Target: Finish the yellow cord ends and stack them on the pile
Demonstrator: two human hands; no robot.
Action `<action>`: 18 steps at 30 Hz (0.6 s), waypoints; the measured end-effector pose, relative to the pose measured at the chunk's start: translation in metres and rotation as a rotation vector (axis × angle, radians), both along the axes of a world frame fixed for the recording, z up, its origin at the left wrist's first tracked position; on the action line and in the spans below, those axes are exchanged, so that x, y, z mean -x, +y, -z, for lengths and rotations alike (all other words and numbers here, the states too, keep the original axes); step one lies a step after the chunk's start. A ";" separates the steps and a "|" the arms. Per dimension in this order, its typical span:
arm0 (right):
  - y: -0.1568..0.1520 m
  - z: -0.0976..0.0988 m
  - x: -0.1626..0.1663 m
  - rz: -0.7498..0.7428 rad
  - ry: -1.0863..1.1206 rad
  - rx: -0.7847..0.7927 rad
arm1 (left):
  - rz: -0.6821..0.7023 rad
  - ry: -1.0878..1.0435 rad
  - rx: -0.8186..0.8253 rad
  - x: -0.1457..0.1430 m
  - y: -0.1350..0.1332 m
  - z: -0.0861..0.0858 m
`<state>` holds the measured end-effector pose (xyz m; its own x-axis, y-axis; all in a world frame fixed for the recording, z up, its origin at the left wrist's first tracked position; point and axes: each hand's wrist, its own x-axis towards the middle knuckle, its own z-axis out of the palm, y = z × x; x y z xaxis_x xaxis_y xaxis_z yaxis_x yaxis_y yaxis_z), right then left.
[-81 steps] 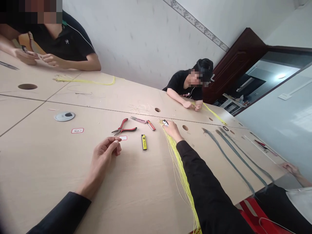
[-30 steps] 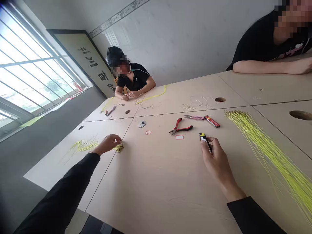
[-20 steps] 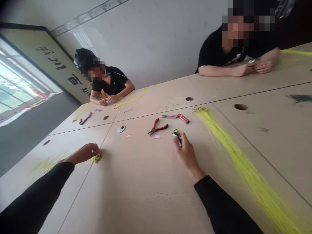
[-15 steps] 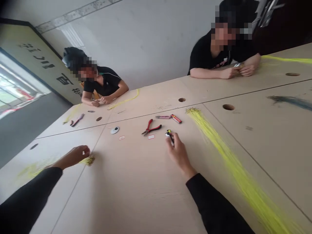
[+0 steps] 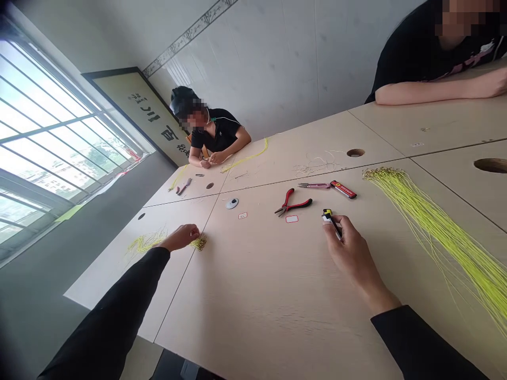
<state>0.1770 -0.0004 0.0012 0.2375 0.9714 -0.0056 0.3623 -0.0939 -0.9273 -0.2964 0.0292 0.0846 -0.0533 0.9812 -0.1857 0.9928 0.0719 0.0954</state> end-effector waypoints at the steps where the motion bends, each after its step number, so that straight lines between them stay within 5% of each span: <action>1: 0.000 0.001 0.000 0.001 0.001 0.004 | -0.005 -0.002 -0.001 0.001 0.000 0.000; 18: 0.002 0.005 -0.001 0.000 0.017 -0.011 | -0.054 -0.017 -0.001 -0.003 -0.004 0.001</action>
